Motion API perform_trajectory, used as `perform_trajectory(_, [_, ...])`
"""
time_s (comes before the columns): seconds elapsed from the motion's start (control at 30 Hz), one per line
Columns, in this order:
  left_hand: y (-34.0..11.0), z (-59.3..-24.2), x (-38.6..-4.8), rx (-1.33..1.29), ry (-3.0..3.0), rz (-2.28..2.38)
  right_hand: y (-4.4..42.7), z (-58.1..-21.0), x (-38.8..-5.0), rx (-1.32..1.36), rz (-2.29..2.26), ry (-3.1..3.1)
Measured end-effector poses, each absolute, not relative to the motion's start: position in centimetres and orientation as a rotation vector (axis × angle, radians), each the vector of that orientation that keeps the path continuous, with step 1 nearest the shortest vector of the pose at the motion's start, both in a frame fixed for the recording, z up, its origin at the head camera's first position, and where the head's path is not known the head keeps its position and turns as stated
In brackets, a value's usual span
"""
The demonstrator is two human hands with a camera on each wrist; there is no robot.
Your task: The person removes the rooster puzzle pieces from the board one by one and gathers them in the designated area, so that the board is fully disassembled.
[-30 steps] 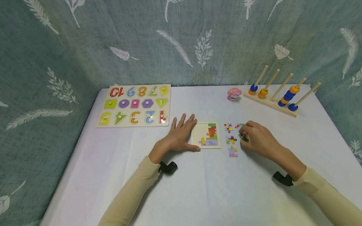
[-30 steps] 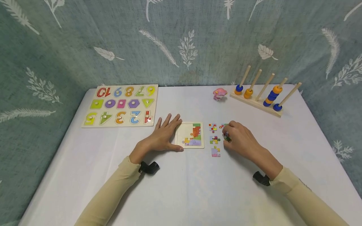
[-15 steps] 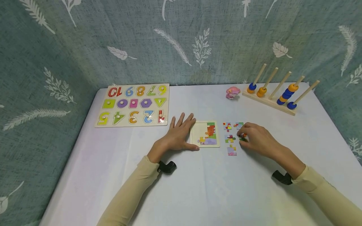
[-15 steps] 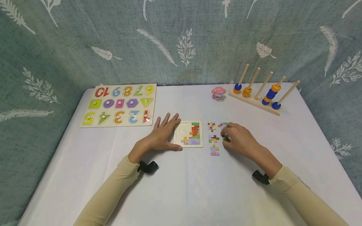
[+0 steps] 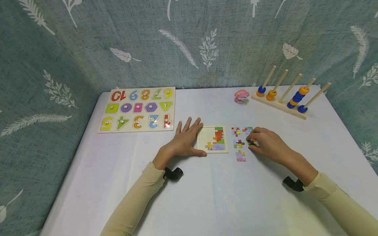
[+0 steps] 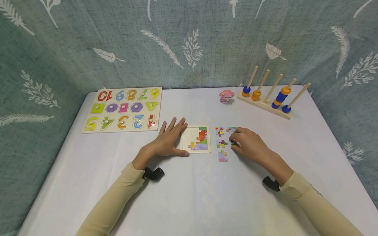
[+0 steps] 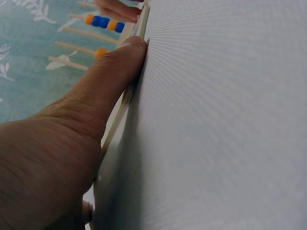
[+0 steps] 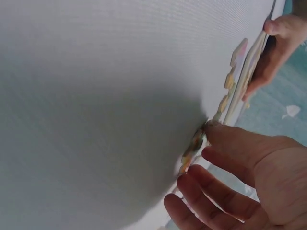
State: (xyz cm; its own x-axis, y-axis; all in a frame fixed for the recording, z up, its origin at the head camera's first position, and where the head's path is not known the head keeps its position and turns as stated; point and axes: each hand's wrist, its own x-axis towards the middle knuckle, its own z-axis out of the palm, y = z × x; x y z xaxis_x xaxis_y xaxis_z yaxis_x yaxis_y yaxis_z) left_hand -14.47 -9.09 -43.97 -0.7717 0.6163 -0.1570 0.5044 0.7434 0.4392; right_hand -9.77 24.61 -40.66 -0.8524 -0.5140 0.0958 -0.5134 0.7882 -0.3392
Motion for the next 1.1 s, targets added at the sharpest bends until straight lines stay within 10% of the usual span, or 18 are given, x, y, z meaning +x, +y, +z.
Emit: perform_trajectory(1.1, [-9.2, -44.1, -14.7, 0.895, 2.650, 0.575, 13.3, -39.0, -11.7, -1.235, -0.607, 2.736])
